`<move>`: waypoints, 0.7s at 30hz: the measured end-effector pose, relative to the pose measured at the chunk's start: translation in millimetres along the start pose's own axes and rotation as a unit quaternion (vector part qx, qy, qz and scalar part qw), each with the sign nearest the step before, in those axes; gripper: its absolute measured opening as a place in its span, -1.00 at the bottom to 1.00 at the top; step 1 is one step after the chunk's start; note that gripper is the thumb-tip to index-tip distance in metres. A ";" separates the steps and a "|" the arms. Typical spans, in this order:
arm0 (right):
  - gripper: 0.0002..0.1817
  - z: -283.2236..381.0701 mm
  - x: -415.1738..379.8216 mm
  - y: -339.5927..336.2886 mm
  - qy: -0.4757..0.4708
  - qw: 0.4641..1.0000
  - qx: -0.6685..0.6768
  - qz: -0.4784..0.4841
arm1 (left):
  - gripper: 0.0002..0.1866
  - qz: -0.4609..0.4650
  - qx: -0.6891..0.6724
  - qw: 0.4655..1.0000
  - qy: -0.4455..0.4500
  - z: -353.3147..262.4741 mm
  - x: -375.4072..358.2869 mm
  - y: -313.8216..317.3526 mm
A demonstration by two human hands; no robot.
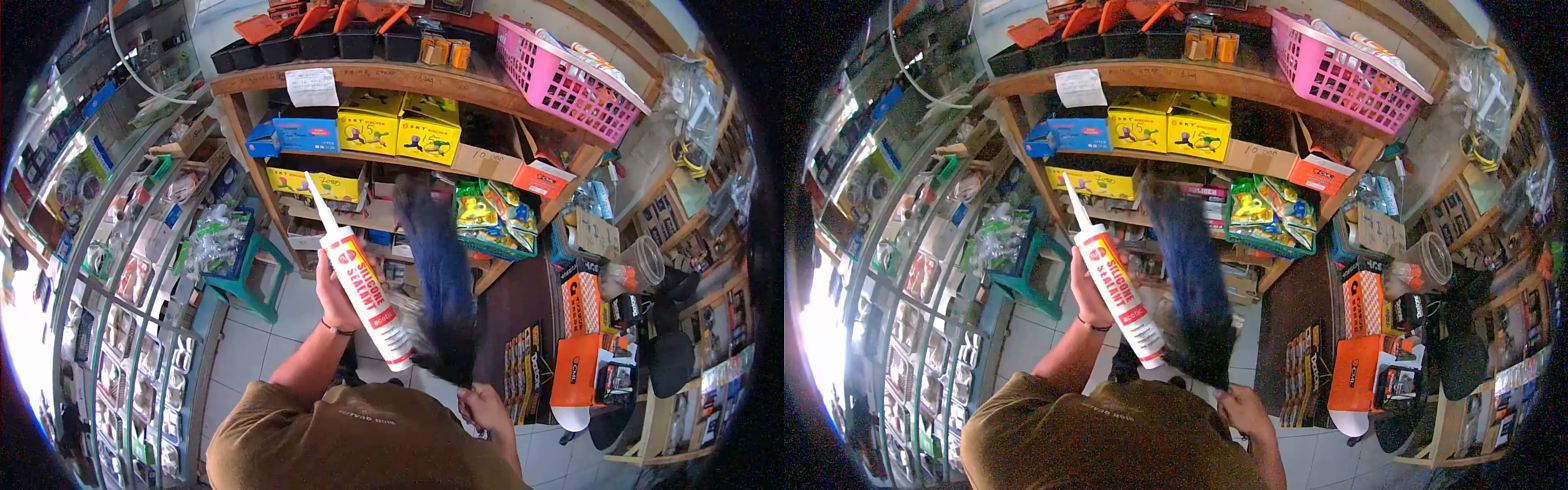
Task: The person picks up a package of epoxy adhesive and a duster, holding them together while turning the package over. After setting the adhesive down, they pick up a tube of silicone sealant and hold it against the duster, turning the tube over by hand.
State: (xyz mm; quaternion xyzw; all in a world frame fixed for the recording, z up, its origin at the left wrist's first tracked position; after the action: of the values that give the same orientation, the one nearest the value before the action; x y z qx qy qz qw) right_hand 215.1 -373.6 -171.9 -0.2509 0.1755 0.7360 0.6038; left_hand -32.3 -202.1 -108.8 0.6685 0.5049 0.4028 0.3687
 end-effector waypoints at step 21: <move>-0.66 -4.8 6.2 7.7 -0.121 0.973 -0.172 0.096 | -0.41 0.075 0.053 0.996 0.016 -1.2 1.2 -18.9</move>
State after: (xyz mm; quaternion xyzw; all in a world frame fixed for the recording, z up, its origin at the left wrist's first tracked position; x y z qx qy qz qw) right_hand 207.5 -373.0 -179.8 -0.2421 -0.0049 0.8346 0.4947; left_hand -40.3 -196.7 -125.1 0.7167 0.4796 0.4129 0.2931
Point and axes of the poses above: each hand's wrist, its own x-axis towards the middle knuckle, its own y-axis out of the palm, z = x × y, the point moved 5 cm from there along x, towards the middle knuckle, and after that the axes turned 6 degrees about x, right-handed, at the moved point
